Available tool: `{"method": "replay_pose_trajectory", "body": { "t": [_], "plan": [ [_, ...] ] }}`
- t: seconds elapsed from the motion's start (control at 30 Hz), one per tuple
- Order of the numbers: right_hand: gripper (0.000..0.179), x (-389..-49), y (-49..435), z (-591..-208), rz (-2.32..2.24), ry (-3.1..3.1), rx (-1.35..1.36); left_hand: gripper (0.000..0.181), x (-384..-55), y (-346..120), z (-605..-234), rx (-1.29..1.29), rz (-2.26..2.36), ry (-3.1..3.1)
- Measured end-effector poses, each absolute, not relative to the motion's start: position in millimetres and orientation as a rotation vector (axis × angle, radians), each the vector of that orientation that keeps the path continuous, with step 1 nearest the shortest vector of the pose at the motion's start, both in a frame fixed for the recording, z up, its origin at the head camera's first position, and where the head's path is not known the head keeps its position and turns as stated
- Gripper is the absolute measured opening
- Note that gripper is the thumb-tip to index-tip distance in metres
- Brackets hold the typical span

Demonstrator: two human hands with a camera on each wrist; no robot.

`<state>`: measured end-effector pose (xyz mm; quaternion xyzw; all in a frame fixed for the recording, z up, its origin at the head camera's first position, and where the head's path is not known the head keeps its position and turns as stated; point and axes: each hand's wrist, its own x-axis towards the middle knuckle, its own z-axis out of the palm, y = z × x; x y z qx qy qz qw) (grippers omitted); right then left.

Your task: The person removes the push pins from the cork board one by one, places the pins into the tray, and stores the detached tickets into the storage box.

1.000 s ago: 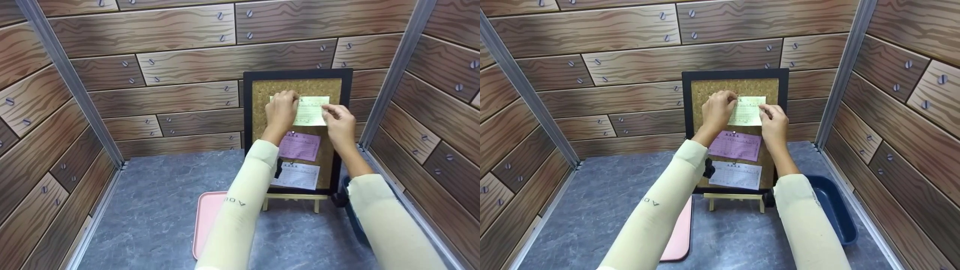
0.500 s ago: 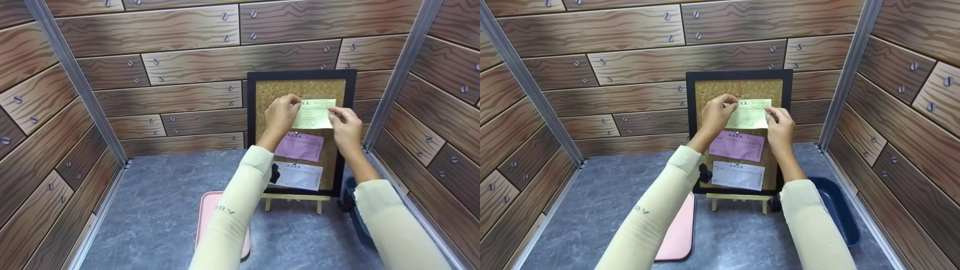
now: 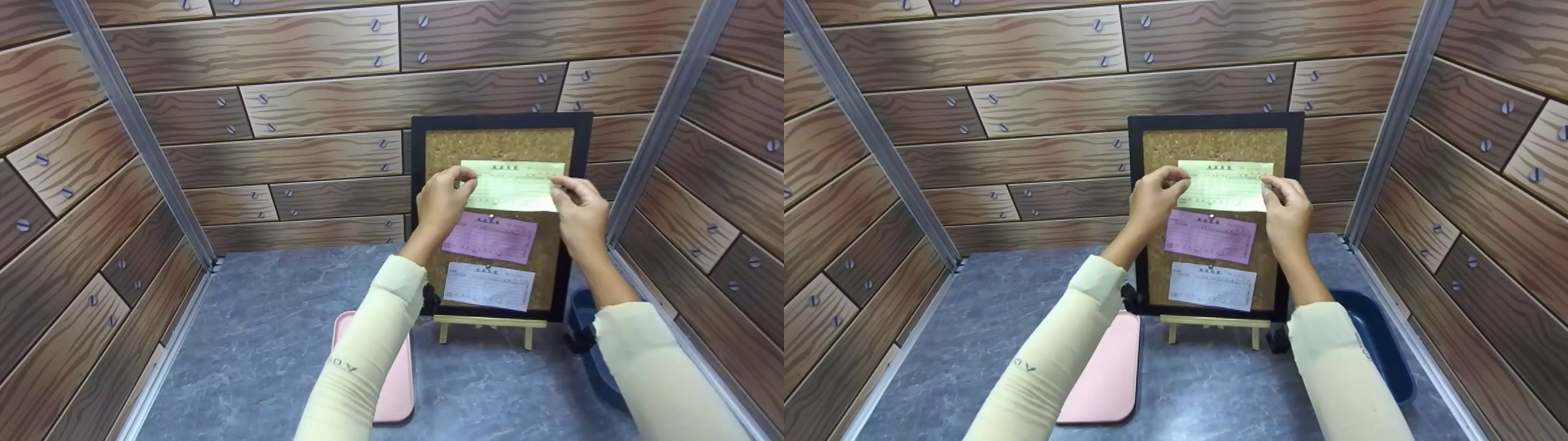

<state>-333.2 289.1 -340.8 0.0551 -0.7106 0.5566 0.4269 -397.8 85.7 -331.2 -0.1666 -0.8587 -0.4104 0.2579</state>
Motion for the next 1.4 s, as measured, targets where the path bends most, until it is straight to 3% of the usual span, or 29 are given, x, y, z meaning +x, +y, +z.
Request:
{"method": "replay_pose_trajectory", "body": {
  "t": [0.6, 1.4],
  "plan": [
    [0.022, -337, 321, -365, 1.468, -1.725, 0.040, 0.010, -381, 48, -359, -0.445, -1.299, -2.259],
    [0.020, -294, 371, -406, 1.805, -1.351, -0.189, 0.008, -352, 2, -423, -0.410, -1.394, -2.267]
  ]
}}
